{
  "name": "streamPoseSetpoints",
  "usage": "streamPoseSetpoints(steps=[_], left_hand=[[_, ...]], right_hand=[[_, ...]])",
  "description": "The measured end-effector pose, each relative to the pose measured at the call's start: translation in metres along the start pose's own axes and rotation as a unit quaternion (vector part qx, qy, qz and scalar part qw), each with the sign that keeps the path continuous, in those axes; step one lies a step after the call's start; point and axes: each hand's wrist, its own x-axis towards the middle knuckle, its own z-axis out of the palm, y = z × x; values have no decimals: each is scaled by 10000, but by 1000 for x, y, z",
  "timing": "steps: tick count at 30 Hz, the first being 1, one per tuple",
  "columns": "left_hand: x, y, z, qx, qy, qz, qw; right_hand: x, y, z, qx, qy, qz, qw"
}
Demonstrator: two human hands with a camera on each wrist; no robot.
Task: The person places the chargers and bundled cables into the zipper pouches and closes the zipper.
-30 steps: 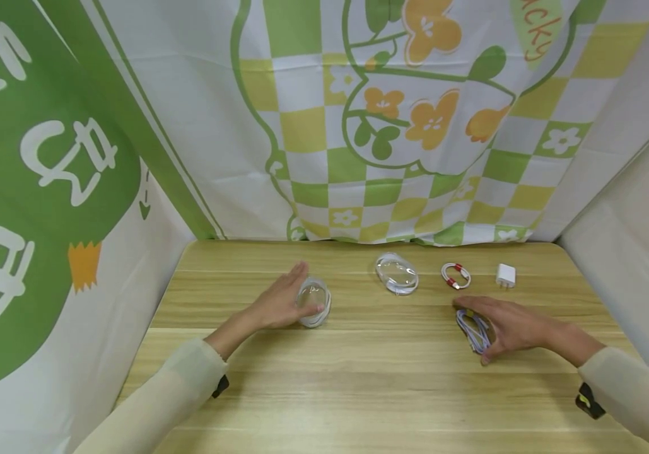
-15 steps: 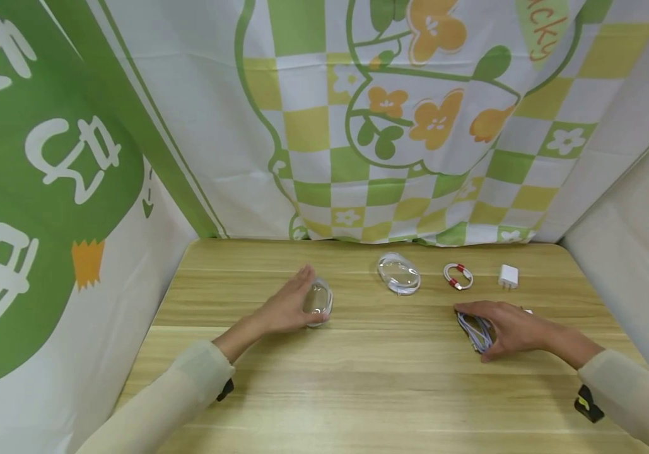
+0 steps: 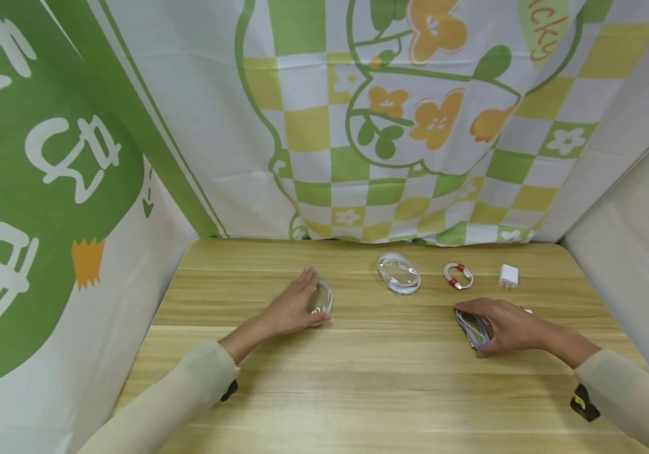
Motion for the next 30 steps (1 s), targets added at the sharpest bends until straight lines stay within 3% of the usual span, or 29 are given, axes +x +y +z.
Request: streamPoseSetpoints(steps=[22, 30], left_hand=[[-1, 1, 3, -646, -41, -179, 9977], [-1, 2, 4, -800, -177, -250, 9963]], right_hand=[[6, -4, -1, -137, -6, -16, 9999], [14, -4, -2, -216, 276, -228, 9991]])
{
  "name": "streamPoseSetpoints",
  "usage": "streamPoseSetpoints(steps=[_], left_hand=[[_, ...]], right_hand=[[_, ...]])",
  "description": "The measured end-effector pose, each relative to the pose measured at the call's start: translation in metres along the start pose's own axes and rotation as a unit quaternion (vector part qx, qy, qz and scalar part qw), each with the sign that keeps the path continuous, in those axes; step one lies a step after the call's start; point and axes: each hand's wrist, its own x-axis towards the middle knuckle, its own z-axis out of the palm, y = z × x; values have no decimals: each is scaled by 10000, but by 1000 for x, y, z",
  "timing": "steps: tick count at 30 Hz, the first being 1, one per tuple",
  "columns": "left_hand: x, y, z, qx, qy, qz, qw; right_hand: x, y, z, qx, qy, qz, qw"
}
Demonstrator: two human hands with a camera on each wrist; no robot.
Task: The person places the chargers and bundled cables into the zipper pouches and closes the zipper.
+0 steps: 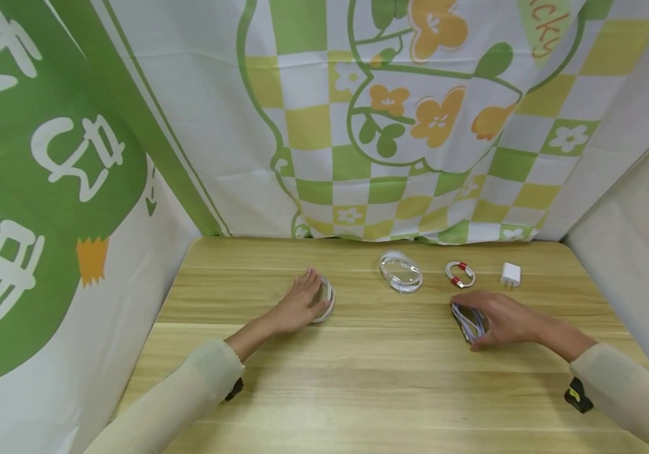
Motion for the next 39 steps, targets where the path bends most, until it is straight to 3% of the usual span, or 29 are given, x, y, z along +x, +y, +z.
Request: streamPoseSetpoints(steps=[8, 15, 29, 39], left_hand=[[0, 2, -1, -305, -100, -51, 9995], [-1, -3, -3, -529, -154, 156, 9984], [-4, -16, -10, -1426, -107, 263, 9894], [-3, -26, -15, -942, 458, 578, 9928]], right_hand=[[9, -7, -3, 29, 77, -47, 10000], [18, -15, -5, 142, -151, 127, 9997], [41, -29, -8, 296, -128, -24, 9995], [59, -36, -11, 424, -59, -112, 9990]])
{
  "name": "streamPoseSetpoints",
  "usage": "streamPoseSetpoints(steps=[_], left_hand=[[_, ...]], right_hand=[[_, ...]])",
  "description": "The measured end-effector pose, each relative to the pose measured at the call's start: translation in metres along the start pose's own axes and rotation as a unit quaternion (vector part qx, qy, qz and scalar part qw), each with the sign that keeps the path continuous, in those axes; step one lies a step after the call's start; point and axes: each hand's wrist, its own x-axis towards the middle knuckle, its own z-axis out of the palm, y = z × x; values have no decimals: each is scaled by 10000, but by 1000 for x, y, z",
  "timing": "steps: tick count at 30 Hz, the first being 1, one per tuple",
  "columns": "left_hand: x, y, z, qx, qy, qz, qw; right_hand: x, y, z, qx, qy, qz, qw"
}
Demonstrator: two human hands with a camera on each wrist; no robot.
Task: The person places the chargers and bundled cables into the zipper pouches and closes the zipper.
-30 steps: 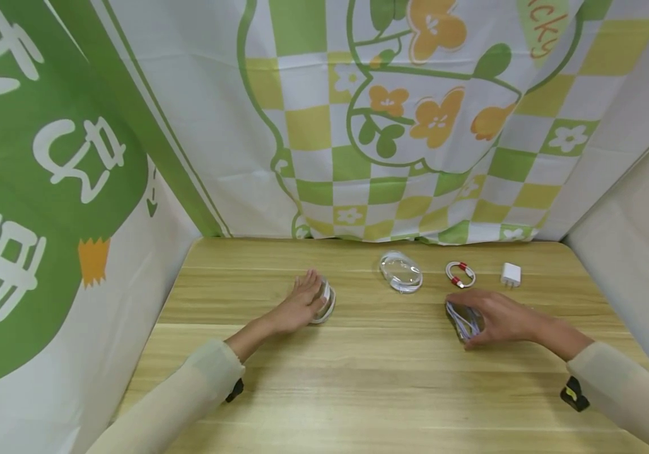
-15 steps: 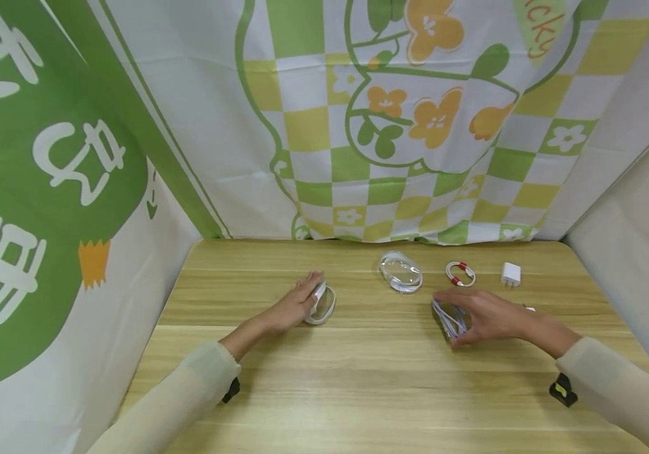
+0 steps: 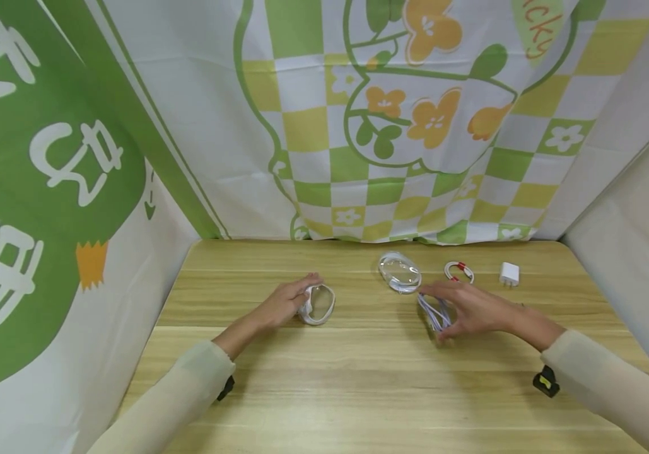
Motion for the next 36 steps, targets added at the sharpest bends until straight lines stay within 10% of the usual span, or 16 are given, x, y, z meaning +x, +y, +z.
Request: streamPoseSetpoints(steps=[36], left_hand=[[-2, -35, -22, -446, -304, 539, 9971]], right_hand=[[71, -24, 8, 423, -40, -83, 9991]])
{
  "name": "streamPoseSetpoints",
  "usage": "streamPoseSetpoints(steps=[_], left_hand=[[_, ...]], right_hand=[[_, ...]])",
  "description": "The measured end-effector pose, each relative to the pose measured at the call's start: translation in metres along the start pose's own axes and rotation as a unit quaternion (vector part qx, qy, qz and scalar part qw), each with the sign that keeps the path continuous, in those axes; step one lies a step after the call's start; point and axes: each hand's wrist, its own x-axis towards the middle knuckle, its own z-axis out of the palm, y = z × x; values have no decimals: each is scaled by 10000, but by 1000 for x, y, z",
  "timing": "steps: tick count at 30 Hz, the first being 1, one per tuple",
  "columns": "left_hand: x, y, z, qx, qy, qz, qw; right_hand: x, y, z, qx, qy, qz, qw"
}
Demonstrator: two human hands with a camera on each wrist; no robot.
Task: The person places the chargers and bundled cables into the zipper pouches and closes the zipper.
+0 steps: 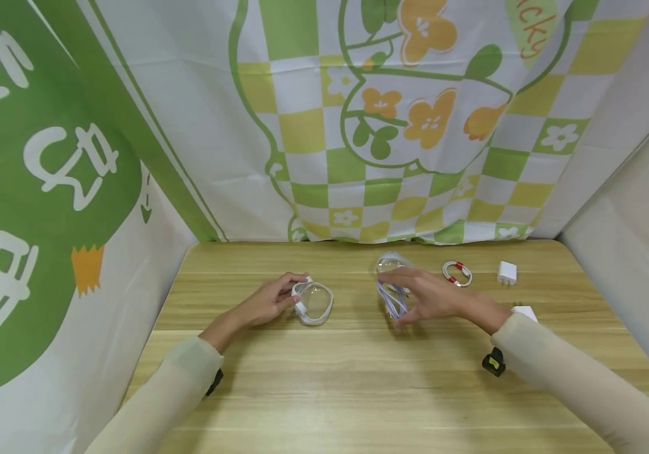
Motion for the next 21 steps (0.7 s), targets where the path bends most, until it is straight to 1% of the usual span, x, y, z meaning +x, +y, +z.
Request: streamPoseSetpoints(steps=[4, 8, 13, 21], left_hand=[[2, 1, -3, -59, -90, -27, 9999], [3, 2, -6, -233, -162, -61, 9996], [2, 1, -6, -358, -235, -86, 9990], [1, -4, -9, -175, -337, -22, 9993]], right_hand=[[9, -1, 3, -15, -29, 24, 10000], [18, -4, 6, 38, -117, 49, 9999], [28, -9, 7, 52, -123, -36, 9999], [46, -11, 16, -39, -176, -129, 9998]])
